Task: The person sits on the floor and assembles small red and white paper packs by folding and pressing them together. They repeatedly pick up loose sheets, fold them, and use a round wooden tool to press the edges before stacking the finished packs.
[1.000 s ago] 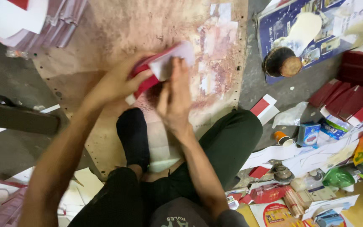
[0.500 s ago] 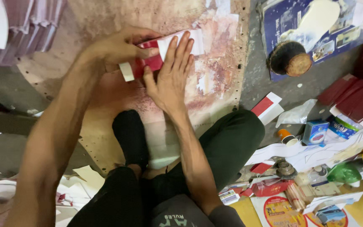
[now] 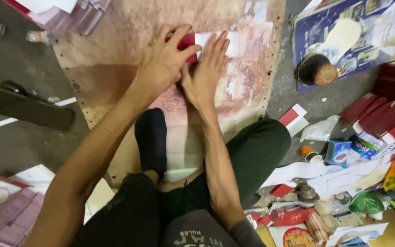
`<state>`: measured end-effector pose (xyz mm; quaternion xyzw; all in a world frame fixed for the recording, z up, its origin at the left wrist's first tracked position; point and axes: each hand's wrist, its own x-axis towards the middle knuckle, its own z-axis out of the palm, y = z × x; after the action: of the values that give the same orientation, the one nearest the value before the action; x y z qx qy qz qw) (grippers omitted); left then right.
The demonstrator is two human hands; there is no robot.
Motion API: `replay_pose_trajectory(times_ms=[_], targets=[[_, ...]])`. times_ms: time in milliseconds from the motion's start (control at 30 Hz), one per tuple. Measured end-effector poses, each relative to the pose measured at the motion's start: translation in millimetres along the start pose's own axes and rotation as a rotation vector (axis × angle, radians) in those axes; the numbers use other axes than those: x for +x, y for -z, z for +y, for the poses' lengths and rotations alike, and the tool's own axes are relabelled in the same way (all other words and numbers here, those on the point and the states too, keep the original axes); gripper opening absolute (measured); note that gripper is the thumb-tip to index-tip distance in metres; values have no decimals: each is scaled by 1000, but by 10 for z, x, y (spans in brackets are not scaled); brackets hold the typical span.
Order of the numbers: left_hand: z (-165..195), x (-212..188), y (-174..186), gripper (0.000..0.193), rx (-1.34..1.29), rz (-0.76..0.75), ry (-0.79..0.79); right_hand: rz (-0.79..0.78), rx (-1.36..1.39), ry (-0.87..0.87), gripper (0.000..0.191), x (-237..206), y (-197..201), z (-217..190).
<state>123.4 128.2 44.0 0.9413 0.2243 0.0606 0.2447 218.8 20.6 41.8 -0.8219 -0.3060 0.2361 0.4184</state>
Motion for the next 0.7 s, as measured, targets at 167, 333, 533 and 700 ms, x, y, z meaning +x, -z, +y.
replay_pose_trajectory(times_ms=[167, 333, 533, 700], targets=[[61, -34, -18, 40, -95, -28, 15, 273, -334, 108, 100, 187, 239, 16], [60, -56, -32, 48, -44, 18, 13, 209, -413, 275, 105, 217, 228, 182], [24, -87, -34, 46, -125, -5, 16, 148, -393, 179, 105, 145, 79, 129], [5, -100, -28, 48, -80, 27, -46, 190, -229, 204, 98, 29, 522, 244]])
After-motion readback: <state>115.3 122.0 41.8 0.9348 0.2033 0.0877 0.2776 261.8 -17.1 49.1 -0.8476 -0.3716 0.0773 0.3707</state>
